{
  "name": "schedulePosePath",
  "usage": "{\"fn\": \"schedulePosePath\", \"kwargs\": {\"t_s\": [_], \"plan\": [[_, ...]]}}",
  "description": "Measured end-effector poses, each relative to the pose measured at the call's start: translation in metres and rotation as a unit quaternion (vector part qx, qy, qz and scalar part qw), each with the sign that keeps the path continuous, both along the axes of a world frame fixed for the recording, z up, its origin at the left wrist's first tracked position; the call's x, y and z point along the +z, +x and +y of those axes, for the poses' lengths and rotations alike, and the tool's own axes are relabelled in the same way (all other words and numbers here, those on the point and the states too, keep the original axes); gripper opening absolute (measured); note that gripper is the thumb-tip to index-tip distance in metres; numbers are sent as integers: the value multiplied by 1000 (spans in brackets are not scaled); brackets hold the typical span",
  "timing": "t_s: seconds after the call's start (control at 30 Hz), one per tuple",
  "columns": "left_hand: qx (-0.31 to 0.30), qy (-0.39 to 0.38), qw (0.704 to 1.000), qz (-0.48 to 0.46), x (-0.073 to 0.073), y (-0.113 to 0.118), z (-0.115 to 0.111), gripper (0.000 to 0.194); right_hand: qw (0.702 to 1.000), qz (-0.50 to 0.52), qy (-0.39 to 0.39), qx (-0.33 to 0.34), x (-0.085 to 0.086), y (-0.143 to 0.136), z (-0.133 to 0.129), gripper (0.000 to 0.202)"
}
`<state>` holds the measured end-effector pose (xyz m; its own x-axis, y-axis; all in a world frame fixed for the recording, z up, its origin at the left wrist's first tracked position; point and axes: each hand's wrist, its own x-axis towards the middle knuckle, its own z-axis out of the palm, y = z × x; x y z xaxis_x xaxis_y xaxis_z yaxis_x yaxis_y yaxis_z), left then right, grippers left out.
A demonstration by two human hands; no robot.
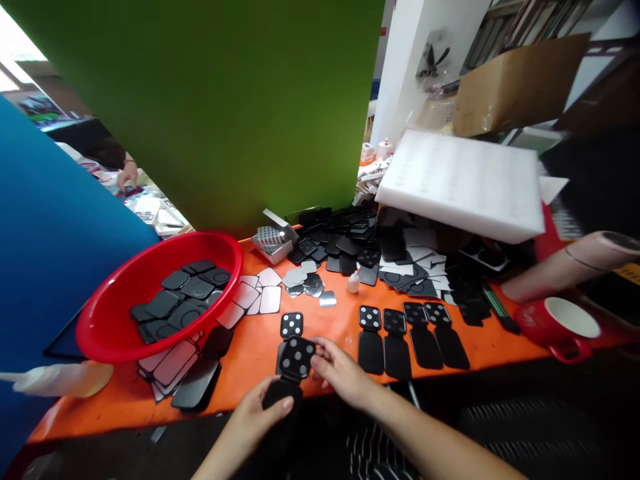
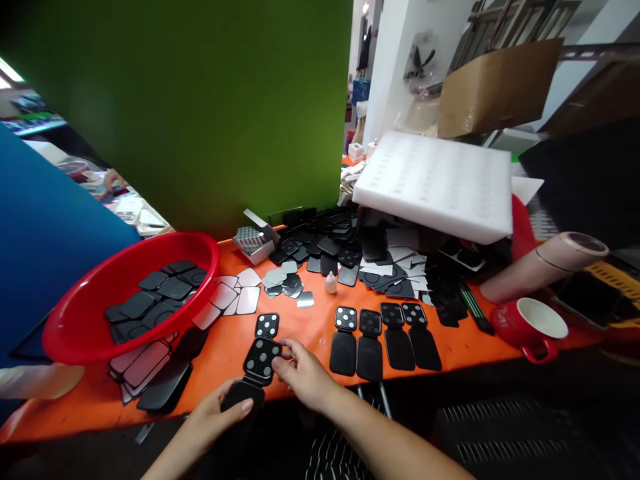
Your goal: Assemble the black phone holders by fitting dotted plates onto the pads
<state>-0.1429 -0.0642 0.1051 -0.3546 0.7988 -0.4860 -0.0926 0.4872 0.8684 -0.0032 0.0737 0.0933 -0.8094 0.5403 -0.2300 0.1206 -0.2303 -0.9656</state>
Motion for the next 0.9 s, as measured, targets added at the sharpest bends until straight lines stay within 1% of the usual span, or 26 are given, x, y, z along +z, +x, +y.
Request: {"fn": "schedulePosePath", "kwargs": {"t_s": [0.07, 0.13, 0.23, 0.27, 0.3, 0.33, 0.4, 0.47, 0.53, 0.6, 0.63, 0.67, 0.7, 0.73, 0.8, 0.87, 0.9], "plan": [[-10, 9, 999, -34, 9, 17, 4, 32, 996, 34, -68, 37, 1, -5, 5, 33], [-8, 21, 999, -49, 16, 26, 9, 29, 990, 41, -130, 43, 2, -6, 6, 34], [-28, 36, 997, -60, 21, 29, 14, 26, 974, 24, -222, 28, 2, -4, 5, 31], [-31, 37, 997, -59, 21, 29, 16, 26, 971, 22, -235, 23, 1, -3, 4, 31], [-30, 35, 997, -55, 20, 29, 17, 25, 973, 22, -231, 16, 1, -2, 4, 31], [-24, 29, 998, -52, 18, 29, 18, 26, 978, 25, -206, 9, -1, -1, 5, 32], [-4, 14, 999, -50, 12, 31, 19, 29, 992, 31, -123, -1, -3, 0, 6, 34], [12, 6, 998, -56, 6, 33, 19, 32, 999, 32, -44, -5, -7, 0, 7, 36], [18, 6, 998, -57, -1, 32, 16, 33, 999, 27, -20, 11, -10, 0, 8, 36], [34, 4, 999, -38, -7, 24, 12, 35, 998, 16, -19, 51, -11, -3, 10, 37], [53, -1, 998, -18, -11, 17, 9, 37, 998, 7, -8, 69, -12, -5, 12, 38], [80, -10, 997, 14, -15, 8, 6, 39, 997, -8, 21, 77, -11, -9, 15, 37], [113, -22, 992, 53, -19, -3, 4, 43, 994, -28, 67, 75, -11, -13, 19, 36], [145, -35, 984, 99, -24, -15, 2, 47, 988, -52, 127, 68, -10, -19, 24, 33], [186, -57, 964, 182, -32, -35, 0, 57, 961, -103, 249, 58, -10, -35, 34, 28], [195, -65, 952, 228, -37, -46, 1, 67, 927, -152, 335, 76, -12, -53, 43, 27], [192, -69, 942, 265, -38, -47, 3, 71, 912, -174, 359, 89, -13, -62, 46, 29]]}}
